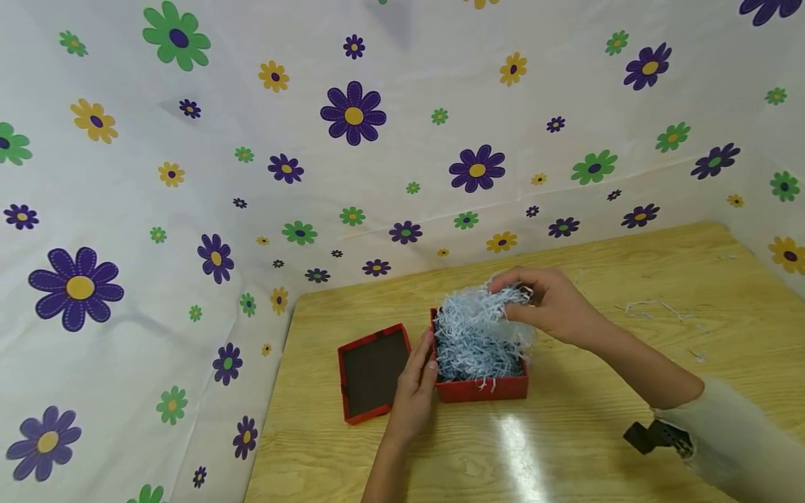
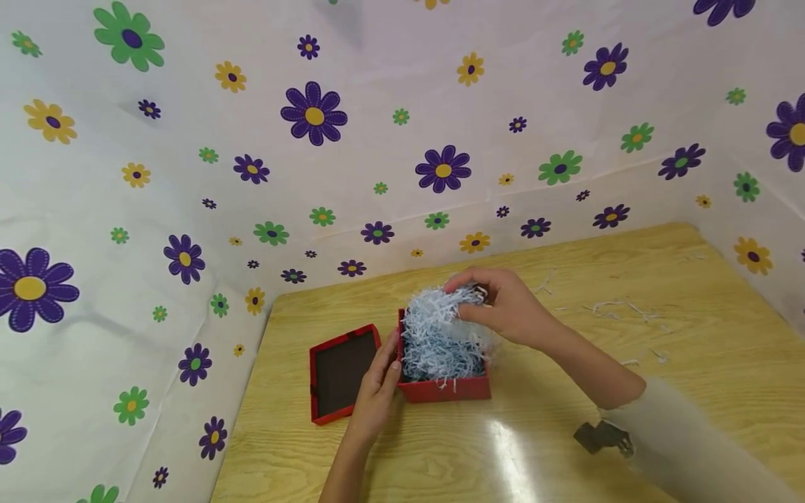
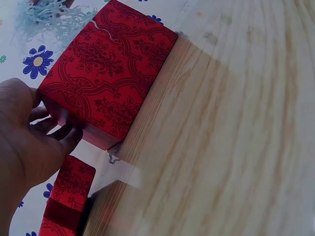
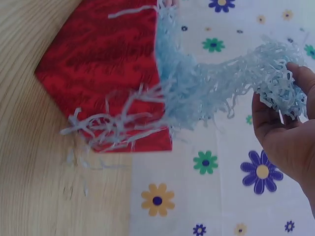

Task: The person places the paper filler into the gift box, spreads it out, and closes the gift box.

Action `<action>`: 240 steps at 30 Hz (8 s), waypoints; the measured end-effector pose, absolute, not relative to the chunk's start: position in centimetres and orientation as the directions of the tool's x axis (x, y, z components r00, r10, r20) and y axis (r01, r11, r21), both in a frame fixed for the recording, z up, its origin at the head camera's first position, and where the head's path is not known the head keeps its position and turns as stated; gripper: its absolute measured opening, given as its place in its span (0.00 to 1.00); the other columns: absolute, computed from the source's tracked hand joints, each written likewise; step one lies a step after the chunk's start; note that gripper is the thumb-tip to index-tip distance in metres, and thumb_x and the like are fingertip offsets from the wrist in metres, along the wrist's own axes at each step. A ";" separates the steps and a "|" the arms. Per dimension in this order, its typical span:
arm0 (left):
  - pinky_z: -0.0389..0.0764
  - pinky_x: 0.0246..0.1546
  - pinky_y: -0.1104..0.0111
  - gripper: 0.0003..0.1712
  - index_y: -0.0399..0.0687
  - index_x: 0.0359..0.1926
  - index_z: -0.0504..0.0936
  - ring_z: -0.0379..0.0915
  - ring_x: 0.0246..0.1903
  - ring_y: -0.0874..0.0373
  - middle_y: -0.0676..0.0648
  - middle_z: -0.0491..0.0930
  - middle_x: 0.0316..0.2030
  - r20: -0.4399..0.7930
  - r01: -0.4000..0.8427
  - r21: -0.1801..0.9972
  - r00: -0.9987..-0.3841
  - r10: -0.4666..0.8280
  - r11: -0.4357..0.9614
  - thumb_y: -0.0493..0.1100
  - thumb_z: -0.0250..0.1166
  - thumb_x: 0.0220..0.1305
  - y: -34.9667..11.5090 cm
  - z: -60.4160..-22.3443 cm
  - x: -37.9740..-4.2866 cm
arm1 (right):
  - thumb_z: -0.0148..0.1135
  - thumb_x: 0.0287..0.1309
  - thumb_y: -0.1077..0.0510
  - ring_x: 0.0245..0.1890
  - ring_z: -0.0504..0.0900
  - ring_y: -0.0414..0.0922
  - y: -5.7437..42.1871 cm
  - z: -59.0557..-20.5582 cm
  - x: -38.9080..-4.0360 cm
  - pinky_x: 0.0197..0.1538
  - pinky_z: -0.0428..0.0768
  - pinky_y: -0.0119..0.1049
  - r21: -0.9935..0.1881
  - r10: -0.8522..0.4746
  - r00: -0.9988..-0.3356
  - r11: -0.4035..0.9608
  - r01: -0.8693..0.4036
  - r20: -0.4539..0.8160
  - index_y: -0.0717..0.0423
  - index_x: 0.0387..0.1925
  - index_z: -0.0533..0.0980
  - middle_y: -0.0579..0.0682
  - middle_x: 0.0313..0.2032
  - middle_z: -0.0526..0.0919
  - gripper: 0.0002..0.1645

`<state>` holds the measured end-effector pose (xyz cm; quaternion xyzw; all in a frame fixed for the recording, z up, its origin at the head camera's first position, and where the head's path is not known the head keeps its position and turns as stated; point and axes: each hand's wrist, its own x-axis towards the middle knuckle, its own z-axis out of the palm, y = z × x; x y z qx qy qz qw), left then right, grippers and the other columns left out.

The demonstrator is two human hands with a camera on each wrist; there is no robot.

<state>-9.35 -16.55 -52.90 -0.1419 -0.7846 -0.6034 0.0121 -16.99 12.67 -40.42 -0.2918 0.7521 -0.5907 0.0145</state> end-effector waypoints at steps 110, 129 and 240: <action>0.54 0.75 0.76 0.32 0.48 0.85 0.54 0.46 0.82 0.51 0.47 0.52 0.83 0.216 0.262 0.934 -0.955 0.202 0.242 0.40 0.47 0.87 -17.0 -52.6 -9.4 | 0.58 0.76 0.66 0.66 0.78 0.64 4.7 -44.5 -19.8 0.70 0.73 0.56 -0.978 -0.649 -0.734 0.089 0.189 -0.201 0.77 0.67 0.71 0.73 0.64 0.77 0.25; 0.53 0.75 0.76 0.32 0.49 0.84 0.55 0.46 0.82 0.51 0.48 0.54 0.83 0.209 0.255 0.933 -0.959 0.193 0.254 0.41 0.48 0.86 -16.7 -52.8 -9.3 | 0.62 0.68 0.62 0.71 0.68 0.68 3.3 -47.5 -19.5 0.69 0.72 0.60 -0.906 -0.475 -0.799 0.376 0.194 -0.369 0.81 0.71 0.65 0.76 0.71 0.68 0.37; 0.54 0.76 0.75 0.31 0.50 0.84 0.56 0.47 0.82 0.52 0.50 0.55 0.83 0.217 0.255 0.943 -0.959 0.184 0.213 0.40 0.48 0.86 -16.3 -52.7 -9.6 | 0.50 0.68 0.70 0.34 0.85 0.43 5.6 -44.5 -16.4 0.38 0.82 0.36 -0.829 -0.720 -0.645 0.507 -0.238 -0.255 0.65 0.37 0.85 0.52 0.33 0.87 0.15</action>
